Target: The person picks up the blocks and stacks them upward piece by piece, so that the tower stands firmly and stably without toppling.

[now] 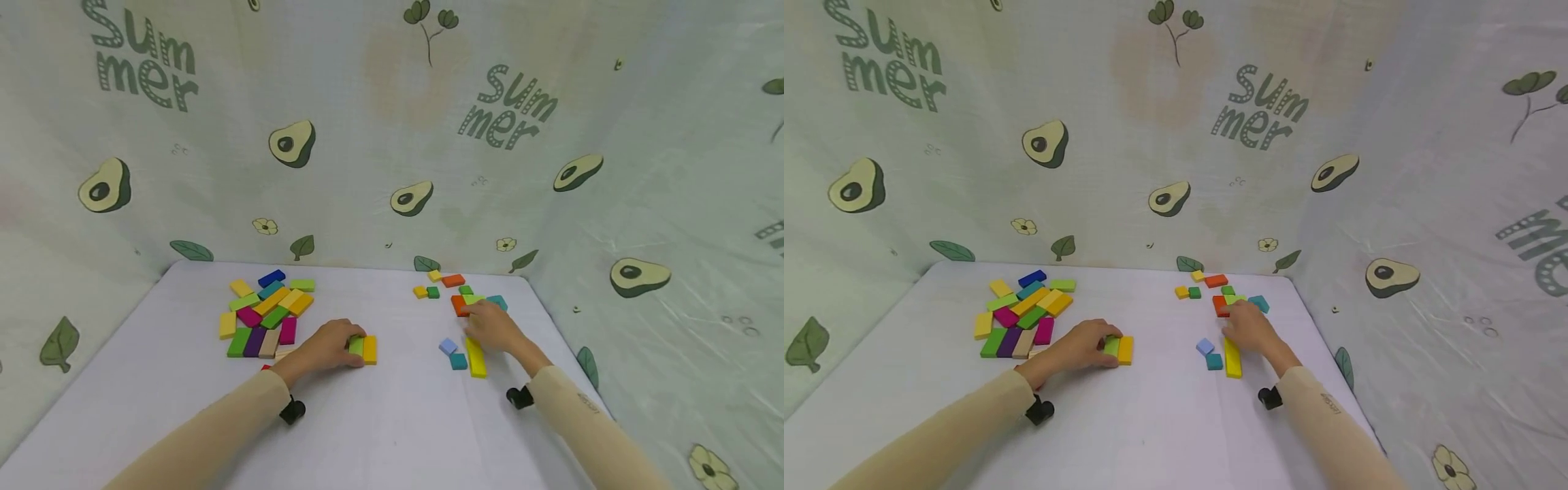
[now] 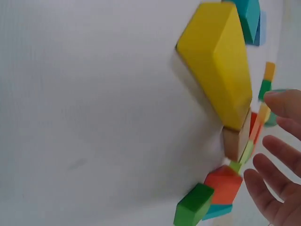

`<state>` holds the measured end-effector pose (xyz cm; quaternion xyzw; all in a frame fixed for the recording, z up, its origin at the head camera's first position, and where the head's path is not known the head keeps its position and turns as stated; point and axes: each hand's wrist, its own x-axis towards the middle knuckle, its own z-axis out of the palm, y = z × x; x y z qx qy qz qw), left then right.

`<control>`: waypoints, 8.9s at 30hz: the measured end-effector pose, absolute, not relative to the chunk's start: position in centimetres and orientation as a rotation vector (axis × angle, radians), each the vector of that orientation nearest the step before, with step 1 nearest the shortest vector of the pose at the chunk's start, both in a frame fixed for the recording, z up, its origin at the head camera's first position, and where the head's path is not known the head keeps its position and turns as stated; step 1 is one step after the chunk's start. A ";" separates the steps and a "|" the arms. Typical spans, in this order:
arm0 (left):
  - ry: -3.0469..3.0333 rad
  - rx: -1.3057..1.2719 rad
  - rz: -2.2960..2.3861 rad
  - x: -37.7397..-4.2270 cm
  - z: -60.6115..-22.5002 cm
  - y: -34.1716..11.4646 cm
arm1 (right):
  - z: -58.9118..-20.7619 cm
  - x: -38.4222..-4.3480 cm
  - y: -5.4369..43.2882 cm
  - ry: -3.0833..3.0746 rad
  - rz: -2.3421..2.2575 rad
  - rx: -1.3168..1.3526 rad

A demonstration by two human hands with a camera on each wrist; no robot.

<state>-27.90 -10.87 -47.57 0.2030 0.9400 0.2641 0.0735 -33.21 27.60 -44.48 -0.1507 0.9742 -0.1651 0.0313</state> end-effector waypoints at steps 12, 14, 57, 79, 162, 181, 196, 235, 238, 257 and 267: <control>2.904 0.561 0.677 -28.0 -47.6 -11.0 | -44.5 -35.3 30.2 2.940 -0.453 -0.625; 2.909 0.556 0.659 -28.0 -47.7 -11.1 | -44.4 -35.5 30.2 2.927 -0.441 -0.651; 2.925 0.588 0.627 -27.7 -47.2 -10.8 | -43.6 -32.0 22.3 2.778 -0.755 -0.744; 2.930 0.555 0.593 -27.8 -47.3 -10.7 | -46.3 -29.8 14.9 2.668 -0.737 -0.942; 2.912 0.561 0.587 -28.0 -46.9 -10.7 | -45.2 -39.9 27.9 2.892 -0.323 -0.580; 2.906 0.542 0.614 -27.9 -46.8 -11.0 | -43.7 -35.2 23.4 2.786 -0.623 -0.759; 2.905 0.553 0.617 -27.8 -47.0 -10.9 | -45.6 -30.9 18.5 2.680 -0.696 -1.006; 2.914 0.545 0.605 -28.1 -47.1 -10.8 | -46.2 -30.7 15.4 2.650 -0.673 -1.001; 2.909 0.536 0.612 -28.0 -47.1 -10.9 | -46.3 -30.7 15.2 2.648 -0.667 -0.998; 2.907 0.559 0.604 -28.2 -46.9 -11.0 | -43.8 -36.0 24.7 2.875 -0.758 -0.633; 2.918 0.559 0.594 -28.3 -47.3 -10.8 | -45.8 -38.9 28.7 3.015 -0.730 -0.340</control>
